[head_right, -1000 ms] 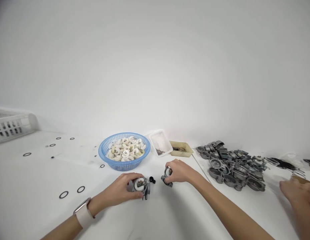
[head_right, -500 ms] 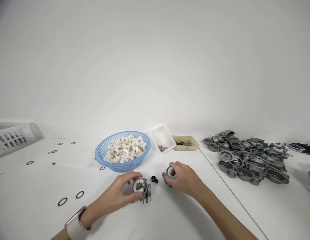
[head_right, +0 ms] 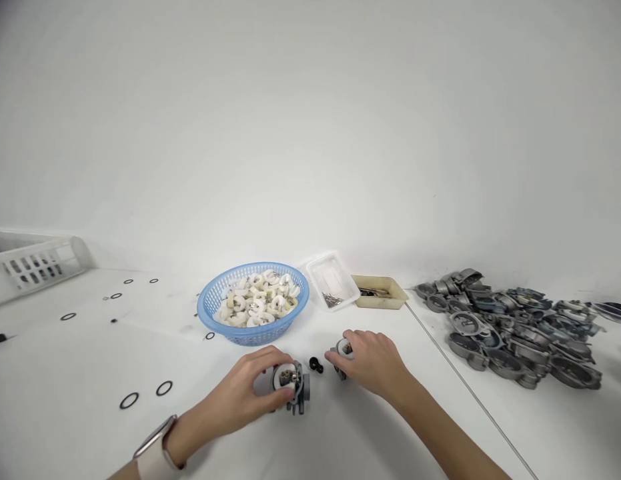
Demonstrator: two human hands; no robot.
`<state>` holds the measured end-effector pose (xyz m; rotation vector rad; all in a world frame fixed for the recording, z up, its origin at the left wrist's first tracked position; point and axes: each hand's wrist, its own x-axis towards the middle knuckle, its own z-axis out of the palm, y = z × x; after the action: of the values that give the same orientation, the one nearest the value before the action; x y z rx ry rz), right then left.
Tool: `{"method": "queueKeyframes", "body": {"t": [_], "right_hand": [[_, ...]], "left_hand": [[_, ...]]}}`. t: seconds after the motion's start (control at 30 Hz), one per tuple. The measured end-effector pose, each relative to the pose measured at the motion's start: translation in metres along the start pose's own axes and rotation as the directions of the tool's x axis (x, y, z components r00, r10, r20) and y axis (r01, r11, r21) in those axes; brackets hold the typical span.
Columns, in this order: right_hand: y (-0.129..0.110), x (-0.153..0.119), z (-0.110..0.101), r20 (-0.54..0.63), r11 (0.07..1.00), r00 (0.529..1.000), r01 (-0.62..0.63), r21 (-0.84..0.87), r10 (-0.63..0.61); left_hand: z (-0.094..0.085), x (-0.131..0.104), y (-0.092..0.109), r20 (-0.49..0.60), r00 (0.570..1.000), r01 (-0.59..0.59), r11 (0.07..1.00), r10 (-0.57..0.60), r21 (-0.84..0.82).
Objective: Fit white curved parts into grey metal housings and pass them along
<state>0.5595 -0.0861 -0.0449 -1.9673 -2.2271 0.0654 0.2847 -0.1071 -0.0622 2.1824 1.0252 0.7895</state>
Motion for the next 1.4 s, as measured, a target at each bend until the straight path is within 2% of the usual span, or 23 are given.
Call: {"method": "queueKeyframes", "body": {"t": [0.17, 0.27, 0.37, 0.47, 0.57, 0.67, 0.8, 1.03, 1.4], "right_hand": [[0.0, -0.004, -0.007, 0.015, 0.999, 1.0, -0.005, -0.035, 0.006], [0.01, 0.011, -0.017, -0.003, 0.999, 1.0, 0.024, 0.023, -0.024], [0.019, 0.051, -0.029, -0.008, 0.997, 0.998, 0.064, 0.048, -0.064], [0.019, 0.102, -0.029, 0.029, 0.995, 0.994, 0.102, 0.004, -0.102], [0.011, 0.14, -0.012, 0.081, 0.988, 0.987, 0.142, -0.053, -0.138], [0.004, 0.16, 0.011, 0.107, 0.982, 0.983, 0.157, -0.105, -0.146], [0.007, 0.171, 0.027, 0.101, 0.978, 0.984, 0.161, -0.132, -0.148], [0.024, 0.185, 0.021, 0.068, 0.981, 0.983, 0.177, -0.077, -0.172], [0.03, 0.159, 0.017, -0.008, 0.987, 0.99, 0.142, 0.079, -0.142]], "left_hand": [[0.0, 0.0, -0.002, -0.007, 0.999, -0.032, 0.999, 0.033, 0.039], [0.0, -0.001, -0.003, -0.02, 0.998, -0.055, 0.996, 0.056, 0.063], [0.001, -0.003, -0.003, -0.033, 0.996, -0.078, 0.993, 0.081, 0.092], [0.002, -0.003, -0.004, -0.044, 0.995, -0.089, 0.991, 0.094, 0.099], [0.002, -0.004, -0.005, -0.049, 0.995, -0.084, 0.992, 0.089, 0.095], [0.003, -0.004, -0.005, -0.053, 0.996, -0.068, 0.994, 0.073, 0.091], [0.005, -0.004, -0.005, -0.046, 0.996, -0.068, 0.992, 0.073, 0.104], [0.006, -0.004, -0.006, -0.043, 0.997, -0.063, 0.99, 0.069, 0.125], [0.003, -0.004, -0.005, -0.04, 0.998, -0.05, 0.994, 0.054, 0.097]]}}
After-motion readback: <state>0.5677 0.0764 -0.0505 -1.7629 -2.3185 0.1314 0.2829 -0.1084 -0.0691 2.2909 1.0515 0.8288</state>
